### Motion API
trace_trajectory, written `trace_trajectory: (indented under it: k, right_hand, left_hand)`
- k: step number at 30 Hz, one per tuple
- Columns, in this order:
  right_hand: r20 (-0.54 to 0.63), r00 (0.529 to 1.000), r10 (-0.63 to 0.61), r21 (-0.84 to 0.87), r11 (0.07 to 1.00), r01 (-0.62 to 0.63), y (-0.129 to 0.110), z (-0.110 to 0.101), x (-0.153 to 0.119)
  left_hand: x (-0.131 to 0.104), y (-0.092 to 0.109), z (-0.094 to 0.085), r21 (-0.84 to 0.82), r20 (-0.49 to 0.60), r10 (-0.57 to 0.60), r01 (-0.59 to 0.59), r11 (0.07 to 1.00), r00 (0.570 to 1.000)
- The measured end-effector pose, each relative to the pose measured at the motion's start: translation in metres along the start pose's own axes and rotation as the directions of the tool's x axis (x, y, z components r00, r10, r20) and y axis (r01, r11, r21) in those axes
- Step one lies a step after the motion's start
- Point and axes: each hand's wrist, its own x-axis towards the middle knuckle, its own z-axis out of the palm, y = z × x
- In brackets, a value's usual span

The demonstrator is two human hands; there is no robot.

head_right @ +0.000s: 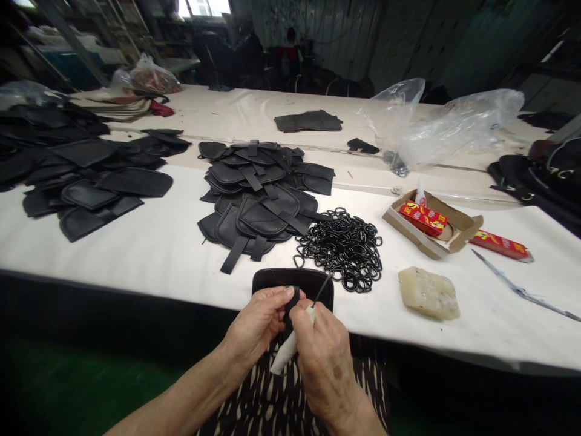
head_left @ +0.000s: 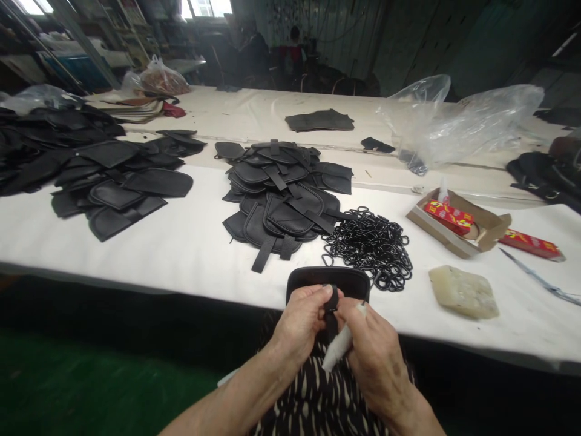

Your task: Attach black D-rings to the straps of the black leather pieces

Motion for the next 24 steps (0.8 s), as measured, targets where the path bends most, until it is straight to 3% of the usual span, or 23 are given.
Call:
trace_trajectory:
  k: [5,12,19,24]
  right_hand:
    - [0.075,0.991,0.107,0.157,0.981,-0.117,0.001,-0.002,-0.002]
    - [0.075,0.940,0.334,0.474,0.817,-0.328,0.002,-0.009,-0.001]
    - [-0.118,0.921,0.372,0.475,0.835,-0.277,0.010,-0.012,0.003]
    - [-0.171,0.927,0.334,0.453,0.862,-0.227,0.012,-0.011,0.006]
  left_hand:
    - [0.009,0.006,-0.003,-0.006,-0.007,-0.028,0.028,1.000,1.000]
    - [0.018,0.016,-0.002,-0.015,-0.045,-0.003,0.002,1.000,0.999]
    - [0.011,0.011,0.000,0.025,-0.054,0.087,-0.086,0.996,0.995]
    - [0.001,0.014,0.001,0.234,-0.066,0.341,-0.317,0.919,0.938]
